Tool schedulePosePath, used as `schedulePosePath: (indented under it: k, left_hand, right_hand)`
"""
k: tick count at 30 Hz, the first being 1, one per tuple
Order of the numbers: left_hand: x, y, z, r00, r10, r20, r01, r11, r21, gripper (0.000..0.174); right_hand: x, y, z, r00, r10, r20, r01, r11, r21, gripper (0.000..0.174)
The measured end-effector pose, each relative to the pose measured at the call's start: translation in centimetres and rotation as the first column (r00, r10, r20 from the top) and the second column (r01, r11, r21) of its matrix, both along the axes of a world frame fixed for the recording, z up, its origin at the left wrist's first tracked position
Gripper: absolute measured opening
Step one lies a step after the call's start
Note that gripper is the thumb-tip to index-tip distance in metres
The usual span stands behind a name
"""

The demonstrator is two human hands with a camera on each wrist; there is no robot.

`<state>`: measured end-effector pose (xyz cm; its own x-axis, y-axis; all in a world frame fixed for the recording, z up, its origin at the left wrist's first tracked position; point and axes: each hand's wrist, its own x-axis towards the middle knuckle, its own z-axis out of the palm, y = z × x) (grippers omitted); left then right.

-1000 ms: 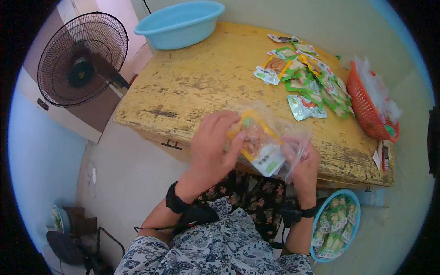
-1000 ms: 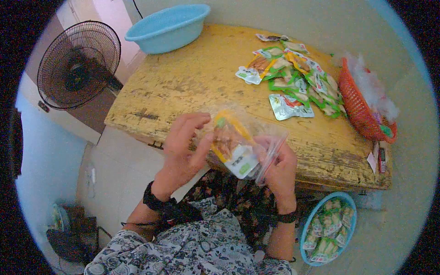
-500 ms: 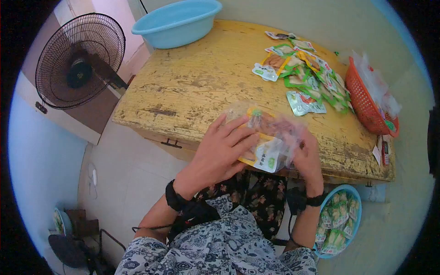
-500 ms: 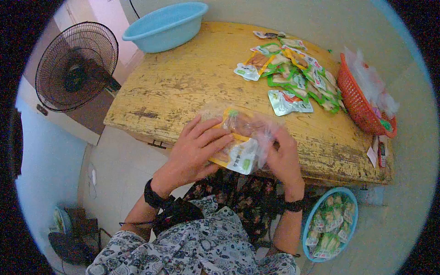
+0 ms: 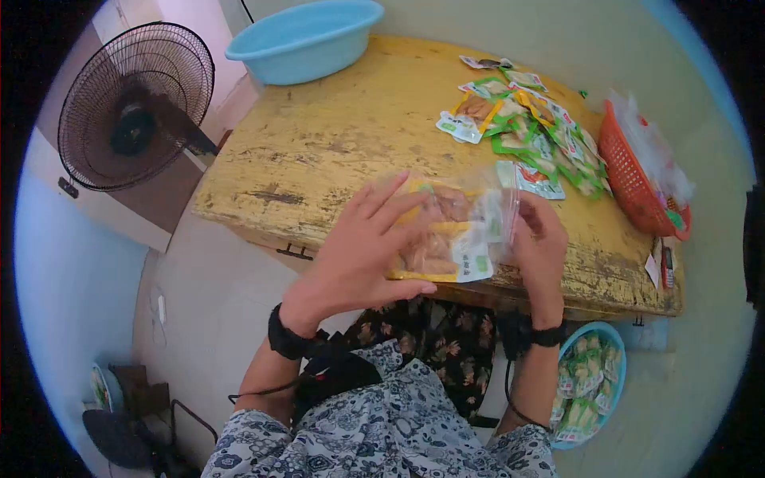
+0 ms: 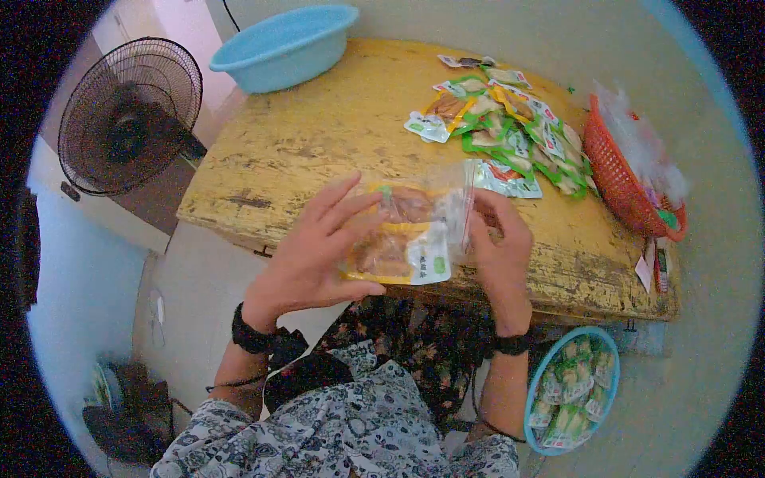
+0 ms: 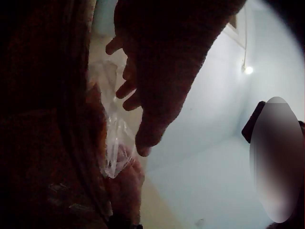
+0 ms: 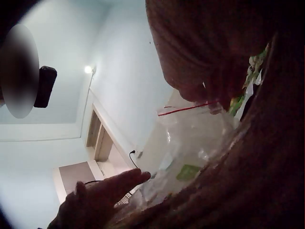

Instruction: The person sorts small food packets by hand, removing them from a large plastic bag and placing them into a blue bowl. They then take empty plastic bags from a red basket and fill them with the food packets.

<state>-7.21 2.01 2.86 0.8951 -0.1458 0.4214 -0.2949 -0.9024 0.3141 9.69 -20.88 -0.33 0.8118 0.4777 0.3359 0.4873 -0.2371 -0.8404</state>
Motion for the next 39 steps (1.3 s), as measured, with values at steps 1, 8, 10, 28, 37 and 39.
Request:
schedulePosePath:
  k: [1,8,10,28,37,39]
  left_hand:
    - [-0.2,0.2,0.3,1.000,-0.001,0.004,0.002,0.999,-0.032,0.073]
    - [2.4,1.4,-1.9,0.984,0.173,0.040,-0.150,0.929,-0.339,0.066]
    - [3.6,1.7,-2.4,0.983,0.185,-0.012,-0.170,0.871,-0.461,0.064]
    - [6.7,5.2,-2.8,0.976,-0.058,-0.211,-0.170,0.405,-0.898,0.085]
    - [9.0,6.6,-0.5,0.899,-0.322,-0.297,-0.147,0.417,-0.897,0.081]
    - [9.3,6.6,0.2,0.881,-0.398,-0.255,-0.096,0.378,-0.921,0.081]
  right_hand:
    - [-0.5,-0.6,0.6,0.996,-0.079,0.039,0.080,0.997,-0.020,0.030]
    - [-3.0,-1.3,-1.1,0.965,-0.179,0.190,0.179,0.984,0.015,0.036]
    - [-3.6,-0.8,0.0,0.964,-0.147,0.222,0.165,0.984,-0.064,0.038]
    - [-4.1,4.4,0.1,0.969,0.140,-0.204,-0.092,0.969,0.230,0.052]
    - [-2.8,3.8,-1.8,0.995,-0.046,-0.088,0.057,0.990,0.129,0.023]
    - [-2.7,3.8,-1.5,0.995,-0.079,-0.058,0.090,0.971,0.221,0.021]
